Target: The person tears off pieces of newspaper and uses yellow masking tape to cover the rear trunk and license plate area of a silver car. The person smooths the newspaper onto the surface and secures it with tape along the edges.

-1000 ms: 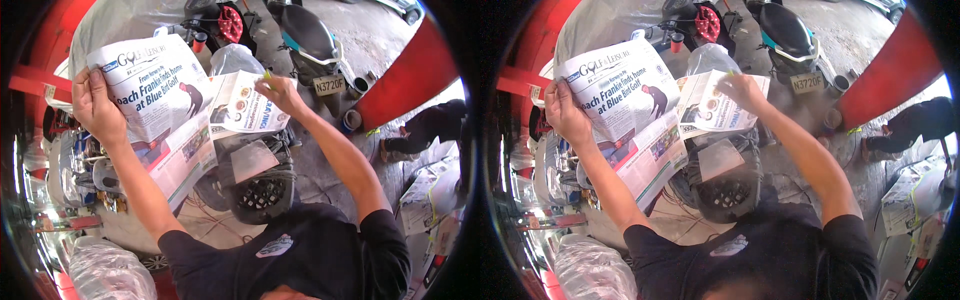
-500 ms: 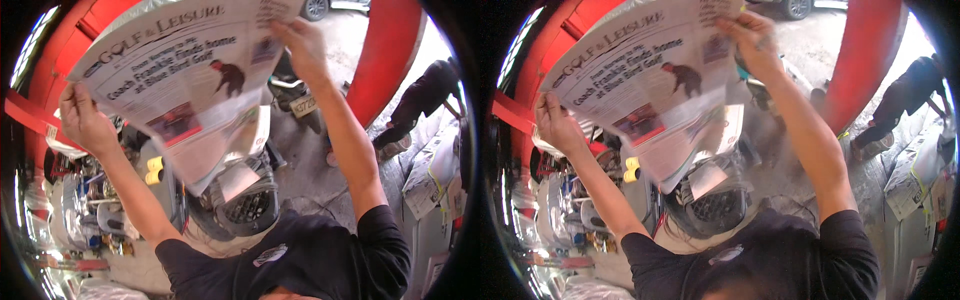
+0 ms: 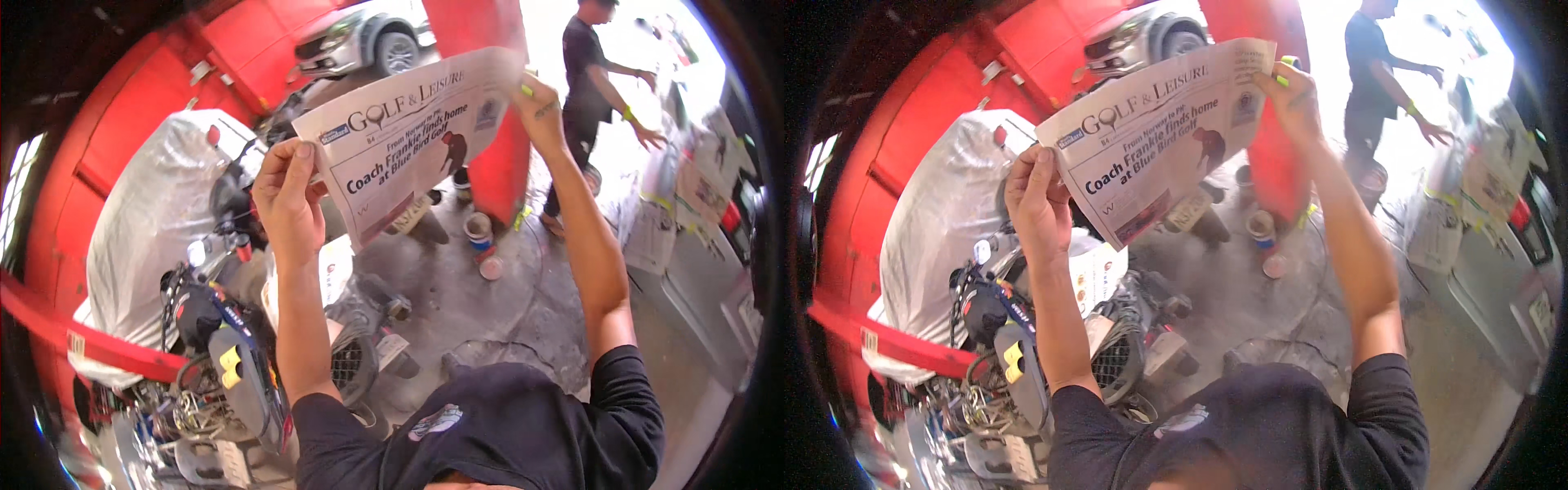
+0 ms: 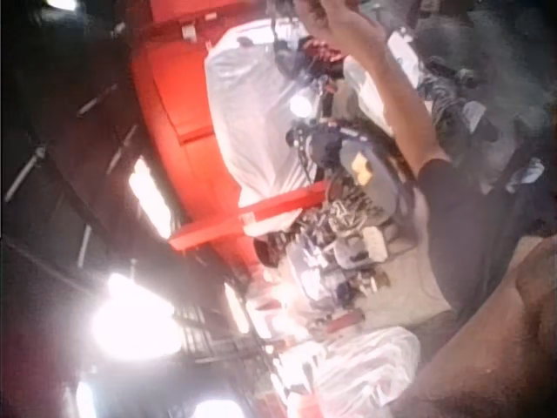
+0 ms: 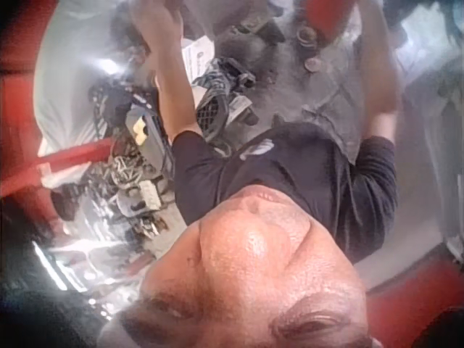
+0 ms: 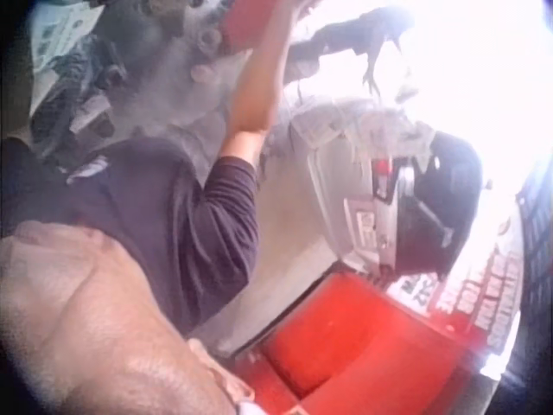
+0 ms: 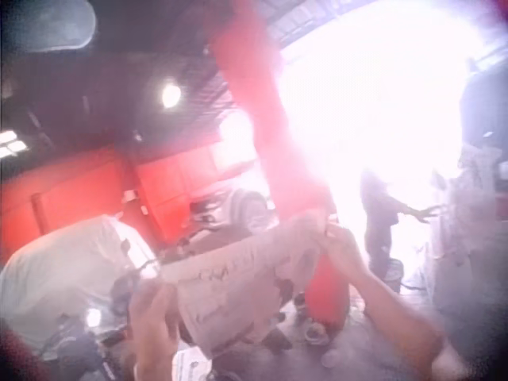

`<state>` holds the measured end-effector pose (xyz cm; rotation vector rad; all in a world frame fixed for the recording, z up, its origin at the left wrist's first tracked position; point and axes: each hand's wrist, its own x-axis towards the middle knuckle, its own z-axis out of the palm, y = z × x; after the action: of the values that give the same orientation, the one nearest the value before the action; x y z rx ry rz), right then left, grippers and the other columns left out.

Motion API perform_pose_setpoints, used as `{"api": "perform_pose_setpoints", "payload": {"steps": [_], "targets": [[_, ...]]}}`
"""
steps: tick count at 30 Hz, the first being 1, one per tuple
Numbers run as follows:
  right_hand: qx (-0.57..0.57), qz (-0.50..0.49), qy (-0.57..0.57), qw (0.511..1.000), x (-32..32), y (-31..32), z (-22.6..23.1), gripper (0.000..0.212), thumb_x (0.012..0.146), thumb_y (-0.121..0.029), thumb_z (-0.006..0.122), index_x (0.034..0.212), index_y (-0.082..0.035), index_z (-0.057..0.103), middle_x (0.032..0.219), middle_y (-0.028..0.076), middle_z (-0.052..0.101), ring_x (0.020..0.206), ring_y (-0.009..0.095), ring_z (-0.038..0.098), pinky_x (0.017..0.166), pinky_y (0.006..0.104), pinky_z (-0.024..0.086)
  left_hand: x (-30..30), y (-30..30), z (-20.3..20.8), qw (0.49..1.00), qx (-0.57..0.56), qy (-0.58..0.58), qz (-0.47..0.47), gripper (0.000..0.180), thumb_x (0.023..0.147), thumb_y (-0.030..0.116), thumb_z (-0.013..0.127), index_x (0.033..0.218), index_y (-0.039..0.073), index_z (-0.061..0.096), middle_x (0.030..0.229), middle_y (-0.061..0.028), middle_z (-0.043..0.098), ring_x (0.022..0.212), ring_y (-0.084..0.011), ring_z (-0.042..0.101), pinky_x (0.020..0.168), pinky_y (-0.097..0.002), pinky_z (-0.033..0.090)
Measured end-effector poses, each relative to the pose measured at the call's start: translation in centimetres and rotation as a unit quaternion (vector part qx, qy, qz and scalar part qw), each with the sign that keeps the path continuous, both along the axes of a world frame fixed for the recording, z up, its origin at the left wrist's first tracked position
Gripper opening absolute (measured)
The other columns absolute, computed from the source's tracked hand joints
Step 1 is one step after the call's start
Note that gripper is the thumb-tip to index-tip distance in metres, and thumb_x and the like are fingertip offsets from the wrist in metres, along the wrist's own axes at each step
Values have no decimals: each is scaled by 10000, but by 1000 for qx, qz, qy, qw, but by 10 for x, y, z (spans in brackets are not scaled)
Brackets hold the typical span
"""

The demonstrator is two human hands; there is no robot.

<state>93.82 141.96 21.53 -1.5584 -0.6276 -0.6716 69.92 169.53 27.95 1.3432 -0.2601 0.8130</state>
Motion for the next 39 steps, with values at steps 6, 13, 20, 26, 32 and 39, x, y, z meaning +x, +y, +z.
{"api": "perform_pose_setpoints", "payload": {"steps": [6, 13, 20, 26, 32, 39], "targets": [[5, -132, 8, 991, -16, -104, -61, 255, 903, -252, 719, 998, -19, 757, 785, 193, 697, 680, 271, 655, 698, 389, 506, 34, -95, -58, 997, 32, -24, 65, 93, 1019, 125, 663, 1030, 33, 666, 830, 34, 634, 652, -8, 491, 531, -190, 338], [54, -325, 3, 944, -85, -174, -76, 247, 915, -164, 748, 1095, 5, 740, 973, 113, 734, 775, 166, 647, 721, 319, 504, 55, -167, -105, 995, 10, 4, 103, 83, 1028, 124, 643, 994, 49, 649, 777, 42, 589, 623, -15, 480, 522, -187, 343], [-32, -128, -4, 991, -207, -143, -102, 309, 855, -16, 738, 1164, -16, 727, 1071, 160, 721, 847, 234, 725, 750, 339, 573, 39, -295, -145, 996, 83, 22, -7, 88, 995, 50, 655, 1020, -18, 706, 920, -17, 649, 798, -68, 589, 687, -225, 477], [8, -151, 53, 987, -213, -160, -120, 287, 877, -60, 694, 1158, -9, 723, 945, 194, 708, 767, 282, 719, 686, 367, 550, 20, -321, -157, 981, 132, 89, -109, 158, 1008, 34, 635, 1083, -73, 724, 1115, -85, 659, 913, -109, 640, 726, -244, 532], [72, -140, 151, 976, -211, -165, -132, 221, 908, -131, 668, 1018, 36, 763, 818, 188, 723, 736, 209, 709, 667, 339, 531, 34, -312, -180, 969, 193, 99, -120, 193, 998, 65, 655, 1107, -69, 741, 1161, -91, 681, 967, -136, 636, 844, -266, 514], [49, -147, 238, 959, -216, -156, -133, 266, 914, -178, 671, 1020, 48, 762, 865, 179, 755, 777, 190, 723, 688, 325, 540, 48, -295, -203, 956, 198, 112, -187, 195, 955, 3, 694, 1145, -9, 738, 1112, -53, 672, 927, -109, 634, 766, -244, 534]]}}
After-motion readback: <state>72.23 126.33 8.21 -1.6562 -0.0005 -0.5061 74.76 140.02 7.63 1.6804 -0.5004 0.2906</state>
